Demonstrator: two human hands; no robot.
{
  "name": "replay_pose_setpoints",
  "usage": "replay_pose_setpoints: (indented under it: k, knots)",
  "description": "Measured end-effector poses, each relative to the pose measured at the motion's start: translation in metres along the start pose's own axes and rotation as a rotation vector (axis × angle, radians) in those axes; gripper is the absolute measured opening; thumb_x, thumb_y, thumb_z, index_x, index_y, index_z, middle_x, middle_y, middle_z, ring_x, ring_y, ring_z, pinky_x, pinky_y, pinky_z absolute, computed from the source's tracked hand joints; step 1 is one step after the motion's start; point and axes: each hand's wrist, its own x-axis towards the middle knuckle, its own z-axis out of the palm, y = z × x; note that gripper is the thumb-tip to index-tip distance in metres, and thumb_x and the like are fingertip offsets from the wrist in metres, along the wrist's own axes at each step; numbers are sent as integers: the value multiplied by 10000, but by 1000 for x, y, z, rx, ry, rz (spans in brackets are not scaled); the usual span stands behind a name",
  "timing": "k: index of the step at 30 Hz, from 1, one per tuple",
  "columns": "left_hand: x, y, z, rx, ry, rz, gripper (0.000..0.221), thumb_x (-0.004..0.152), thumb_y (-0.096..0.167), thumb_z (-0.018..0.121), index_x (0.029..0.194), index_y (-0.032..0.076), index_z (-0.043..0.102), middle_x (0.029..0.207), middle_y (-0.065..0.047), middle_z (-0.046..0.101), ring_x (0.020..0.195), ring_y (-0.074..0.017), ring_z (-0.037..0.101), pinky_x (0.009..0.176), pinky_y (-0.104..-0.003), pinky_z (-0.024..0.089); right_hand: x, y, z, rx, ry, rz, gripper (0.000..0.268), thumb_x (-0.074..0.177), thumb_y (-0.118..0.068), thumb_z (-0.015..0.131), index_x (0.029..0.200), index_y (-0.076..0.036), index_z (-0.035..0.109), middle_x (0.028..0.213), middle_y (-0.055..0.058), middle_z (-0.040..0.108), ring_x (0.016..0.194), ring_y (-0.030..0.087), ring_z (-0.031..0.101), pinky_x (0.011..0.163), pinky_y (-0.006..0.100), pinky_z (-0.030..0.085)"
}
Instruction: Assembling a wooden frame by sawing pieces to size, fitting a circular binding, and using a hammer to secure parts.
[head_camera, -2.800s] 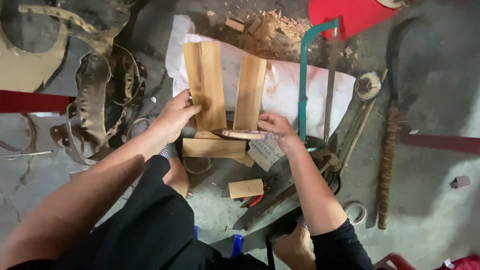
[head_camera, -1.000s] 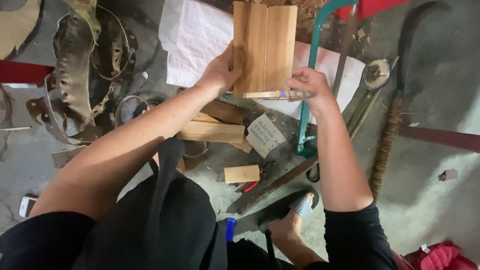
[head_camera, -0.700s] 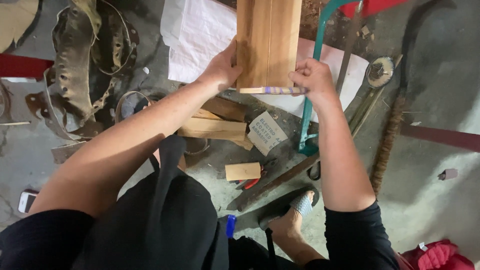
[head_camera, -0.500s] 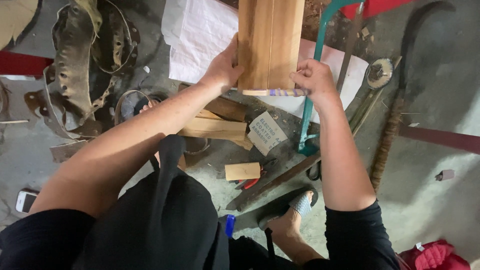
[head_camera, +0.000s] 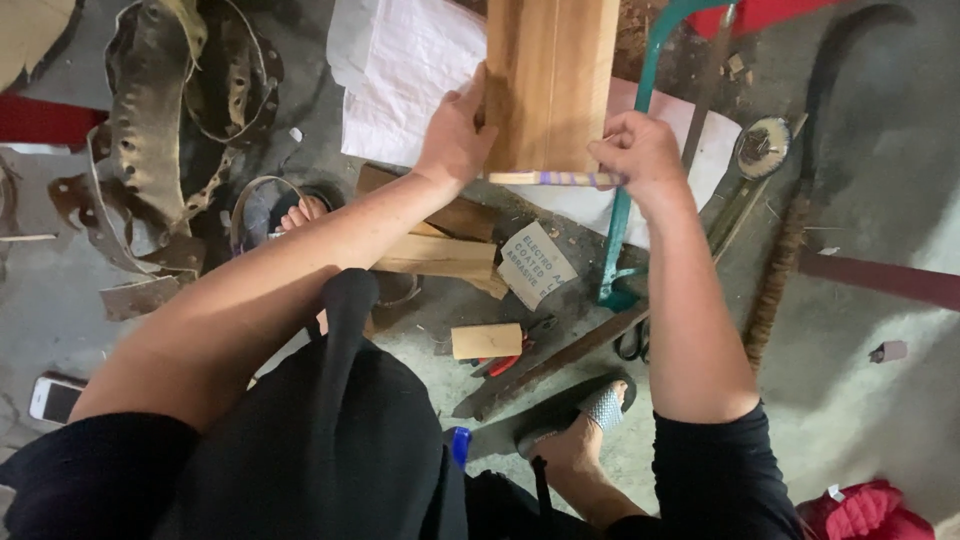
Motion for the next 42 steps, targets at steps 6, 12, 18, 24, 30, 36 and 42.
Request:
replay_pose_setpoints:
  k: [6,12,18,24,30,36,42]
  knots:
    - [7,-10,7,148,-63,109,807,932,10,564,1602,-19,115,1316,-257,550,901,-268,679,894,-302,622,0,-3,-7,4,-36,22,126,924,-19,738,1010,1,648,774,79,663,573,132,603,487,247,550]
    - [-19,-9,-7,199,-33,321,763,907,-56,495,1591,-54,156,1198,-281,487,773,-296,596,721,-326,575,-9,-16,-2,7,-20,-6,130,908,-11,722,997,11,629,732,77,638,513,124,566,457,239,487]
    - [-49,8,-35,272,-204,426,802,763,-94,686,1479,116,394,1194,-189,525,955,-291,620,849,-417,606,-7,-11,-2,-56,-7,-43,110,898,-8,704,985,5,638,700,61,636,499,129,562,455,237,446]
    - [-42,-8,-12,366,-205,333,292,897,182,708,1116,57,560,894,-137,681,772,-319,682,706,-442,566,-5,-14,0,-131,6,-48,123,895,-16,723,989,6,647,720,65,653,493,139,588,449,243,467]
    - [-37,-24,10,250,-135,244,131,870,116,663,961,71,579,738,-114,673,647,-311,662,596,-425,533,-3,-12,1,-63,-3,-63,137,886,12,708,1000,17,633,716,84,654,500,148,602,432,250,474]
    - [-34,-21,16,375,-211,107,367,899,268,661,1169,49,546,870,-156,695,781,-378,684,683,-477,532,-7,-15,2,-104,27,-63,149,890,-15,712,1029,0,660,742,53,665,531,138,640,472,231,491]
    - [-31,-24,20,265,-213,69,166,898,213,633,932,57,590,786,-139,683,680,-330,658,604,-438,518,-15,-18,2,-51,45,-92,197,912,-45,726,1092,6,664,742,62,674,532,120,594,484,238,466]
